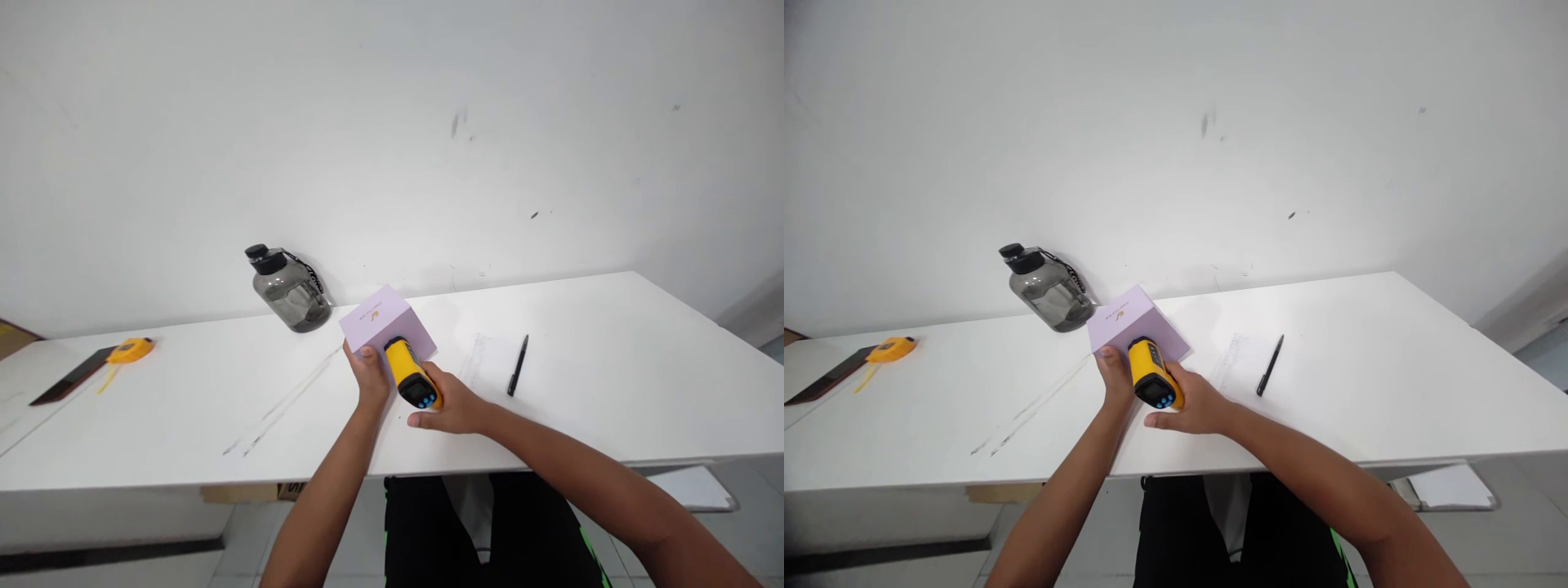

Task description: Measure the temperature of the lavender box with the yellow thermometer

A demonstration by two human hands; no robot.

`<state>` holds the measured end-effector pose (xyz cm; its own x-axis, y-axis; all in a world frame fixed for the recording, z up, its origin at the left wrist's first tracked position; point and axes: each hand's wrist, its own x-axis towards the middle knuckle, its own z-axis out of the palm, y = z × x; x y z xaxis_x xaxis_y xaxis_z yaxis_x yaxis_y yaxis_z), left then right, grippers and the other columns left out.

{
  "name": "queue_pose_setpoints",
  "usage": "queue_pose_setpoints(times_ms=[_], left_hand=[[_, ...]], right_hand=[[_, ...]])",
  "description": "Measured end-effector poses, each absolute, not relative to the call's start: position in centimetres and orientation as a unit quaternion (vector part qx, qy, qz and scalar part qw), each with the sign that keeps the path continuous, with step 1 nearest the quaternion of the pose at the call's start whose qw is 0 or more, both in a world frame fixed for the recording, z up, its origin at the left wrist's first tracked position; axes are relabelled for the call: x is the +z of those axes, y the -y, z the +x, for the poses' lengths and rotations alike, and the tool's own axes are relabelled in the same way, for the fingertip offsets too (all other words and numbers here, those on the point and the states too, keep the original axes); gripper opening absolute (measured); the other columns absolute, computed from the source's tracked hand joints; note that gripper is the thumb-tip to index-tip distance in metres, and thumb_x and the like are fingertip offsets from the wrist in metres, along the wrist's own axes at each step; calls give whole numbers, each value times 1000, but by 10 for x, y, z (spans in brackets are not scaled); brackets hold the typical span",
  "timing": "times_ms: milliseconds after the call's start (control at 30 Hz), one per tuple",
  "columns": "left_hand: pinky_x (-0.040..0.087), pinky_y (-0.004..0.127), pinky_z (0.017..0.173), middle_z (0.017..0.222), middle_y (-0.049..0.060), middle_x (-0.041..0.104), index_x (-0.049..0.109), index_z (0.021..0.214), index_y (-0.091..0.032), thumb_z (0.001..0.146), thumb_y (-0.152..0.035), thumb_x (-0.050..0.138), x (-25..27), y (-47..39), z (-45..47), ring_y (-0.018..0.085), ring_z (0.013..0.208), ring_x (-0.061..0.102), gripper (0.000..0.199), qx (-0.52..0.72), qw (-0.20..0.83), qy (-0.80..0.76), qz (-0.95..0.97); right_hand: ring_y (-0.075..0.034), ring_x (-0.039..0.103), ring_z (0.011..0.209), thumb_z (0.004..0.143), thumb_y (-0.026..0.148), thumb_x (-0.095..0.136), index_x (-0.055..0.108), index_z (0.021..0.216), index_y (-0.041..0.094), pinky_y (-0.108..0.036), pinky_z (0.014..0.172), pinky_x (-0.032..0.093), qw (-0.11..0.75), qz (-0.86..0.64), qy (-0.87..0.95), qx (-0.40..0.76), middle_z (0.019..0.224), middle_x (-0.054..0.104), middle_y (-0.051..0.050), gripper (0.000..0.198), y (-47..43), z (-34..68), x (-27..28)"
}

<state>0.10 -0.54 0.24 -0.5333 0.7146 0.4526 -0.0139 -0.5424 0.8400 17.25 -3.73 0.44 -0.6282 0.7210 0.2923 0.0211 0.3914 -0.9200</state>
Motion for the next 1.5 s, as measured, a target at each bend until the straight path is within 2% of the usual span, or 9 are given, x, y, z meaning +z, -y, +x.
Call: queue_pose_setpoints(times_ms=[133,267,533,733,933,1100,1233,1367,1500], left_hand=[[52,36,78,108,11,64,52,124,-19,68,-84,57,3,5,0,20,85,64,85,770,238,-422,415],[51,35,78,107,9,64,52,122,-20,67,-84,58,-1,3,-2,18,85,62,84,763,230,-434,420],[51,35,75,101,7,64,52,118,-21,64,-84,60,-6,-1,-5,19,84,62,85,762,228,-430,427],[50,34,74,99,5,61,51,117,-22,65,-84,59,-15,-6,-11,18,82,61,81,759,222,-443,422],[50,37,79,102,7,63,52,118,-20,64,-85,59,-9,-4,-9,21,88,62,84,755,219,-447,427],[48,38,86,107,8,63,53,117,-21,66,-84,58,-4,-1,-7,22,94,61,82,750,204,-446,444],[49,36,81,104,7,63,53,115,-22,65,-85,59,-5,-3,-8,20,89,61,80,758,206,-446,430],[51,34,74,104,7,62,51,115,-24,63,-84,61,-8,-5,-9,18,83,61,80,762,216,-448,415],[51,34,73,102,7,62,51,112,-23,67,-84,58,-5,-4,-9,18,82,61,76,763,202,-451,417]], right_hand=[[-17,53,83,79,51,73,43,132,18,-30,73,44,338,-238,756,508,100,58,-4,69,40,172,6],[-15,50,77,80,52,71,46,127,17,-29,69,41,339,-254,746,514,92,56,-2,63,40,171,5],[-15,51,83,85,47,68,50,128,21,-29,76,44,355,-214,739,531,98,57,-2,54,40,170,9],[-19,56,97,83,46,71,47,136,23,-34,86,47,356,-219,723,551,112,60,-5,63,42,170,11],[-22,58,99,77,48,77,45,136,20,-36,86,48,358,-259,706,553,115,61,-7,73,41,168,7],[-20,56,99,76,45,79,43,136,21,-34,85,47,367,-233,690,578,116,58,-7,74,42,169,11],[-17,53,91,81,46,73,44,135,20,-31,79,45,364,-212,685,594,110,57,-5,66,42,171,12],[-13,50,80,86,48,66,51,124,19,-28,72,44,327,-193,666,642,96,54,-2,50,40,172,9],[-11,53,70,84,55,64,52,112,18,-27,65,46,281,-188,606,720,85,53,1,48,37,173,7]])
